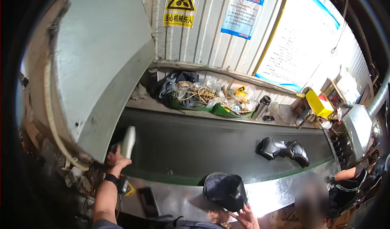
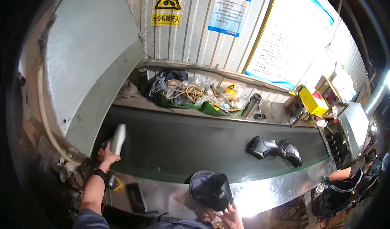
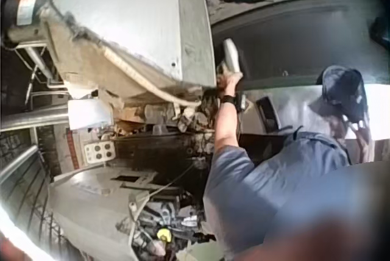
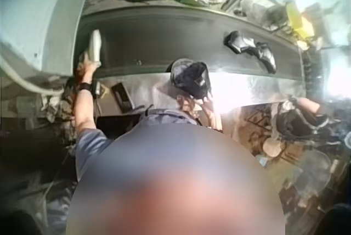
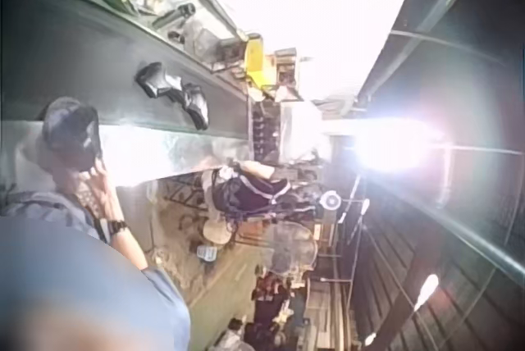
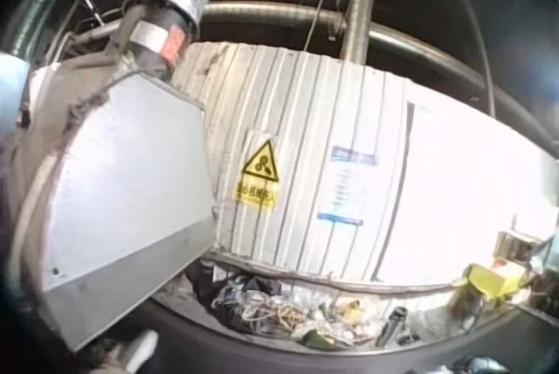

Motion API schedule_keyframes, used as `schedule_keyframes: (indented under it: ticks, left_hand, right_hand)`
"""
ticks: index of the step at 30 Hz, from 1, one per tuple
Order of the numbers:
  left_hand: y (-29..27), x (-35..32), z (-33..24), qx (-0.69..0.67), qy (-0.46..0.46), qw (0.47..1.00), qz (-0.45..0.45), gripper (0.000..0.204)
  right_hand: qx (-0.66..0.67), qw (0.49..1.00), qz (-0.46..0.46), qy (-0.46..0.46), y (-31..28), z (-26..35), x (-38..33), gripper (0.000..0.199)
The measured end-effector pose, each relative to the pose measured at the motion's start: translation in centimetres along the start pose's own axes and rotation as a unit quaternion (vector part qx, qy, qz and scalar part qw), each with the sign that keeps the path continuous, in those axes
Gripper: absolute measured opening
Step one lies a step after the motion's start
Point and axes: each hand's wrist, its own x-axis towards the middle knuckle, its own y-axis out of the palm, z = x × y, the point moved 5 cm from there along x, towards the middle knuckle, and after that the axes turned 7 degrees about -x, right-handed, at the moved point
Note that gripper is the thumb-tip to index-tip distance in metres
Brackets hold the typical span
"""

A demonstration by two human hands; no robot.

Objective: Operating a shoe lasting machine to shape the upper of the shoe over the last.

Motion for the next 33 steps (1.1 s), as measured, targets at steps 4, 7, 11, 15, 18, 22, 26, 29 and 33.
schedule_keyframes:
  ticks: [4,7,11,15,18,22,26,29,33]
  left_hand:
    - [-3.2,-14.2,-6.3,0.066,0.409,0.9,-0.133,0.074]
    - [-1.4,-24.3,-9.6,0.112,0.565,0.806,-0.135,0.064]
    - [4.0,-35.8,-10.5,0.072,0.691,0.716,-0.071,0.062]
    - [9.3,-44.8,-9.5,-0.002,0.806,0.585,-0.092,0.04]
    - [12.3,-48.5,-9.0,-0.051,0.83,0.544,-0.112,0.039]
    - [15.0,-49.7,-8.7,-0.022,0.848,0.519,0.102,0.04]
    - [12.5,-46.3,-11.1,-0.31,0.664,0.621,0.28,0.017]
    - [14.0,-40.6,-12.9,-0.572,0.122,0.664,0.466,0.04]
    - [14.5,-36.1,-12.6,-0.555,-0.123,0.579,0.584,0.046]
  right_hand:
    - [-0.006,1.0,0.004,0.008,1.1,0.0,-1.0,0.06]
    - [-0.073,0.996,0.029,-0.03,2.6,1.2,-1.6,0.043]
    - [-0.228,0.973,0.026,-0.036,3.5,3.0,-3.6,0.05]
    - [-0.233,0.971,0.049,-0.028,3.1,4.7,-5.6,0.056]
    - [-0.213,0.972,0.001,-0.096,1.1,6.2,-6.1,0.061]
    - [-0.143,0.983,-0.059,-0.101,-2.4,7.3,-6.9,0.054]
    - [-0.122,0.985,-0.027,-0.123,-1.8,8.4,-8.7,0.05]
    - [-0.303,0.918,0.014,-0.257,1.0,8.8,-11.3,0.046]
    - [-0.652,0.688,0.091,-0.306,3.9,4.9,-14.9,0.047]
